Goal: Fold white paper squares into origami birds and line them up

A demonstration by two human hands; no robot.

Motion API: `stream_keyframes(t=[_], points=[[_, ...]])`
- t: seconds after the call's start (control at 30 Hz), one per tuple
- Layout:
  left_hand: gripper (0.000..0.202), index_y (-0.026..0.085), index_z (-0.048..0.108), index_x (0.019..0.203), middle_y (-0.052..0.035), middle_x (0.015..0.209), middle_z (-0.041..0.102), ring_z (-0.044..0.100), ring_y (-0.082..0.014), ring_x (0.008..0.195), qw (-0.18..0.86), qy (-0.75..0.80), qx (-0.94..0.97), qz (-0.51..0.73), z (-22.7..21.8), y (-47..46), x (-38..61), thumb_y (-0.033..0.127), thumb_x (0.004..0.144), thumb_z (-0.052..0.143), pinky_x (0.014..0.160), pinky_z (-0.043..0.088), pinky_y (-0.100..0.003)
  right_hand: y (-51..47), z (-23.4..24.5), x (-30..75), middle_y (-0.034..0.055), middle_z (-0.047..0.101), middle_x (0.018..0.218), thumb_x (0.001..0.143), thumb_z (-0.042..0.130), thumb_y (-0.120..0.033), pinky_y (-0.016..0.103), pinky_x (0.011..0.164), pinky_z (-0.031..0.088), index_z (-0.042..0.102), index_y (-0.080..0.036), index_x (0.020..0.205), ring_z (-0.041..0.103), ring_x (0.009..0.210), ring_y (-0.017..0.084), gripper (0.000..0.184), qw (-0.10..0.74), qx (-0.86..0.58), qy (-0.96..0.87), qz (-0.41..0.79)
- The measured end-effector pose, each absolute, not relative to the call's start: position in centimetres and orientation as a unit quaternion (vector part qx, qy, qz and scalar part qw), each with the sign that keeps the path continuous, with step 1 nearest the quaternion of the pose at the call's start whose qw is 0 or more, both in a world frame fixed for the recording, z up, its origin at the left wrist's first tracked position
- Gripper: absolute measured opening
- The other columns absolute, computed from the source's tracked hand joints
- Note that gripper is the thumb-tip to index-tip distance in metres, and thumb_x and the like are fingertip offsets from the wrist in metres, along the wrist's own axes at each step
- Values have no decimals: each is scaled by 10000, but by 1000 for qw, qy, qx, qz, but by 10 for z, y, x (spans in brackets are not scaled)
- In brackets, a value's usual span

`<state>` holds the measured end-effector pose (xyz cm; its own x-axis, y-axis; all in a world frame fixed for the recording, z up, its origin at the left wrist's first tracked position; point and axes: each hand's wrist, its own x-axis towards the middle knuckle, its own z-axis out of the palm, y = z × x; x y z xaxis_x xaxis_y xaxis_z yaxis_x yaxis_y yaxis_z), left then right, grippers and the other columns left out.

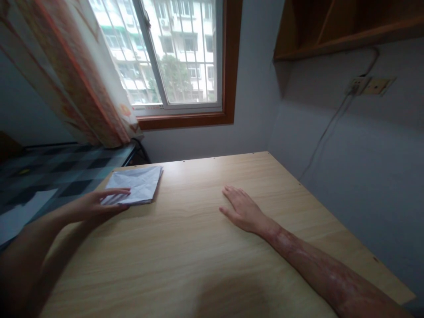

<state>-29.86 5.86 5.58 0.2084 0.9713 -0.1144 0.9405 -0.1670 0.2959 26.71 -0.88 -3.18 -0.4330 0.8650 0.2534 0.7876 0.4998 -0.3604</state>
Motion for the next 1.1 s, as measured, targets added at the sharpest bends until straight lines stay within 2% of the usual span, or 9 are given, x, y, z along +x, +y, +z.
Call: stream_keyframes(t=[0.17, 0.33, 0.53, 0.63, 0.7, 0.77, 0.83, 0.97, 1.1], points=[[1030, 217, 761, 1411, -83, 1659, 590, 555, -357, 1539, 215, 609, 761, 54, 72, 53, -292, 982, 728, 661, 1307, 368, -481, -9, -33, 268, 171, 478, 1743, 1121, 503, -533, 566, 1362, 332, 532, -180, 1648, 438, 1637, 323, 636, 223, -478, -845, 88], [1084, 188, 805, 1321, -102, 1601, 648, 625, -351, 1444, 249, 606, 749, 94, 74, 50, -291, 1050, 696, 606, 1232, 458, -460, -9, -33, 268, 174, 492, 1733, 1120, 521, -515, 572, 1352, 350, 563, -189, 1622, 468, 1616, 327, 600, 236, -469, -847, 83], [1125, 196, 864, 1082, -88, 1204, 864, 747, -281, 1060, 165, 621, 754, 133, 76, 51, -285, 1149, 602, 508, 990, 567, -351, -9, -34, 267, 175, 515, 1716, 1113, 546, -504, 574, 1346, 361, 576, -189, 1602, 473, 1611, 331, 583, 244, -468, -846, 78], [1081, 229, 877, 1006, -48, 963, 882, 738, -232, 820, 86, 619, 768, 142, 83, 50, -270, 1148, 680, 410, 818, 561, -303, -8, -37, 268, 187, 532, 1700, 1099, 579, -479, 590, 1336, 375, 579, -181, 1592, 494, 1594, 343, 576, 256, -465, -844, 76], [947, 267, 881, 1041, -1, 889, 868, 719, -203, 751, 14, 604, 784, 144, 86, 46, -249, 1057, 832, 402, 749, 533, -262, -7, -37, 268, 195, 551, 1681, 1081, 611, -453, 600, 1322, 395, 562, -185, 1601, 510, 1579, 347, 587, 273, -454, -845, 71], [750, 254, 882, 1089, -17, 993, 880, 756, -220, 822, -20, 553, 820, 146, 84, 41, -219, 868, 990, 463, 748, 534, -257, -7, -35, 269, 196, 547, 1681, 1050, 658, -423, 604, 1315, 405, 515, -195, 1634, 512, 1575, 348, 643, 295, -432, -850, 60], [558, 268, 878, 1153, -35, 1086, 884, 800, -247, 903, -22, 500, 851, 158, 78, 33, -183, 673, 1074, 503, 756, 557, -277, -9, -31, 268, 191, 514, 1707, 1009, 713, -406, 600, 1325, 394, 434, -204, 1684, 486, 1594, 346, 757, 318, -406, -855, 44], [396, 295, 877, 1132, -51, 1089, 886, 844, -251, 908, 1, 367, 911, 189, 57, 4, -111, 485, 1106, 531, 719, 597, -295, -13, -22, 266, 170, 445, 1760, 969, 761, -364, 596, 1366, 321, 309, -227, 1739, 413, 1648, 331, 903, 347, -362, -865, 15], [375, 259, 853, 1133, -52, 1042, 888, 854, -239, 870, 28, 314, 923, 218, 38, -32, -65, 415, 1142, 512, 719, 616, -304, -14, -20, 266, 111, 466, 1759, 969, 665, -170, 571, 1385, 265, 393, -279, 1707, 416, 1651, 293, 794, 319, -337, -886, 16]])
